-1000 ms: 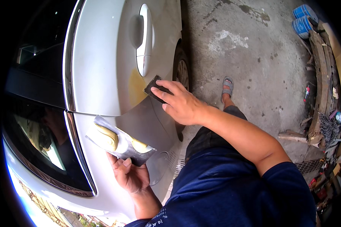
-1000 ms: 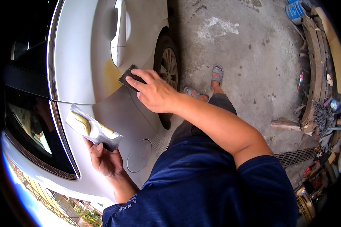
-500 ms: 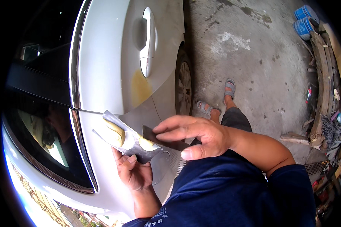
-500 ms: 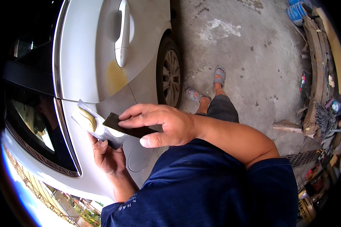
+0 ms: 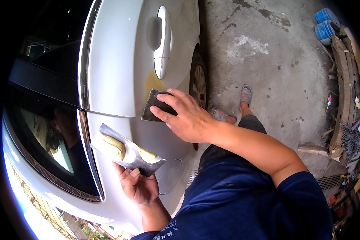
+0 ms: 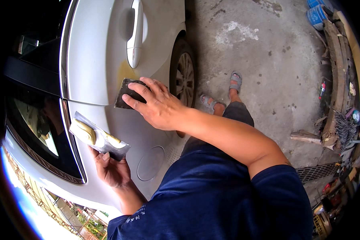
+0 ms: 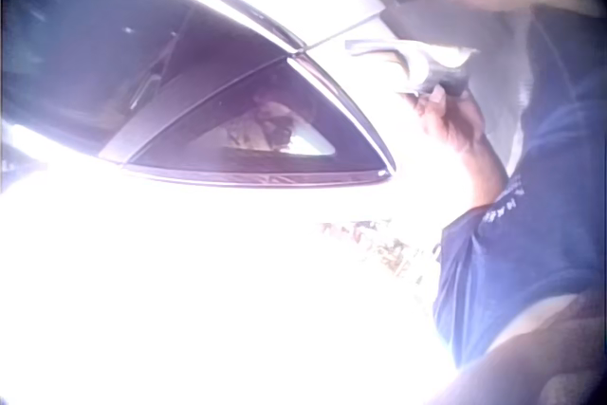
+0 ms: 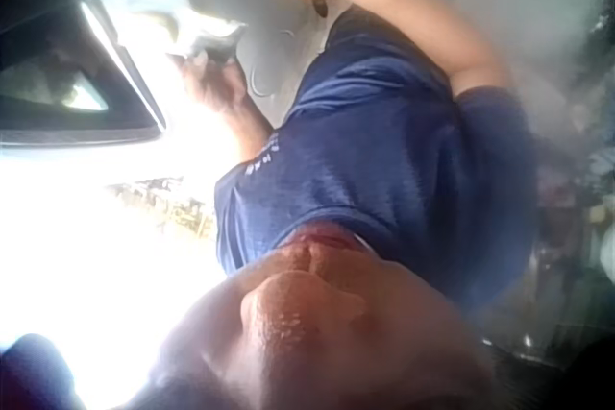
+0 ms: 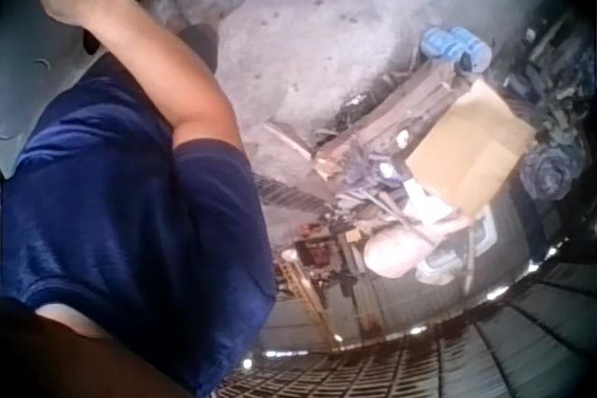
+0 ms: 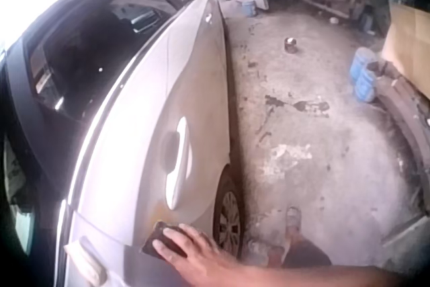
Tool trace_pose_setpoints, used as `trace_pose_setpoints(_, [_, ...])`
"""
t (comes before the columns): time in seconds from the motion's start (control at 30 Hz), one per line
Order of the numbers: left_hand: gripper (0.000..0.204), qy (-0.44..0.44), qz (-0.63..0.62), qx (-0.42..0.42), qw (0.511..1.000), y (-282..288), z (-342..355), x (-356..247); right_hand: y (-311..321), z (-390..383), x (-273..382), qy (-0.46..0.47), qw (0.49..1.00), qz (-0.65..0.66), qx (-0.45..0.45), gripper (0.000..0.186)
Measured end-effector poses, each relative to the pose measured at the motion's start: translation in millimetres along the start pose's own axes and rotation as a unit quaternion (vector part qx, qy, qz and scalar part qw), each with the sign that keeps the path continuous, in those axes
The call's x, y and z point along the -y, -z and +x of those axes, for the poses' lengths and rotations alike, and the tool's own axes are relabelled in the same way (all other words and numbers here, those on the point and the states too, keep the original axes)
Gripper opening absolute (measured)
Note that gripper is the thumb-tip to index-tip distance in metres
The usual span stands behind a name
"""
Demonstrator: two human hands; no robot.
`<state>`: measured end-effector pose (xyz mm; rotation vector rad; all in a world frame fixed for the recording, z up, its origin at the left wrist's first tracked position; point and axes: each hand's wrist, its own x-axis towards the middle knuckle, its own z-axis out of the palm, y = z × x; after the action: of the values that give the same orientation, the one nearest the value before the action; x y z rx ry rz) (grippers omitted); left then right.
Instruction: The person applies a yellow body filler to the side of a white car using a metal putty knife and a smaller scraper. They spread the filler over a damaged area on the rear door and quarter panel, smoothing it with repeated strokes.
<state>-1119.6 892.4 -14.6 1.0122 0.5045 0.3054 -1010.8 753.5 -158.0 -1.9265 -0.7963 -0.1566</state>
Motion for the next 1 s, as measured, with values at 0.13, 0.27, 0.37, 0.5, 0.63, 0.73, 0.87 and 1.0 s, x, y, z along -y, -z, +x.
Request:
trace_pose_setpoints(0.13, [0.078, -0.006, 0.004, -0.014, 1.000, 5.7, -0.1, -1.1, -12.3, -8.4, -12.0, -0.005, 1.000, -0.023, 0.006, 0.058])
trace_pose_setpoints(0.27, [0.079, -0.004, 0.003, -0.012, 1.000, 10.4, 0.4, -1.2, -15.7, -20.4, -30.6, -0.008, 0.999, -0.030, 0.011, 0.058])
trace_pose_setpoints(0.37, [0.079, 0.000, 0.008, -0.008, 1.000, 8.6, 1.9, 0.1, -18.3, -28.4, -40.3, -0.019, 0.999, -0.029, 0.023, 0.060])
trace_pose_setpoints(0.5, [0.079, 0.004, 0.008, -0.001, 1.000, 4.3, 4.5, 1.1, -8.2, -40.0, -49.2, -0.066, 0.996, -0.004, 0.062, 0.059])
trace_pose_setpoints(0.63, [0.075, 0.014, 0.014, 0.025, 0.999, 3.6, 4.1, 2.6, 35.9, -34.9, -24.9, -0.101, 0.966, 0.222, 0.085, 0.054])
trace_pose_setpoints(0.73, [0.074, 0.043, -0.007, 0.014, 0.999, -8.3, 3.9, 10.9, 81.7, -17.6, 19.0, -0.006, 0.901, 0.421, 0.100, 0.051])
trace_pose_setpoints(0.87, [0.074, 0.045, -0.070, 0.058, 0.995, -29.3, 3.4, 9.1, 100.8, -24.4, 24.5, 0.020, 0.953, 0.268, 0.139, 0.046])
trace_pose_setpoints(1.0, [0.074, 0.053, -0.112, 0.078, 0.989, -48.3, 4.0, 3.2, 132.6, -39.3, 8.3, -0.098, 0.947, 0.289, 0.101, 0.050])
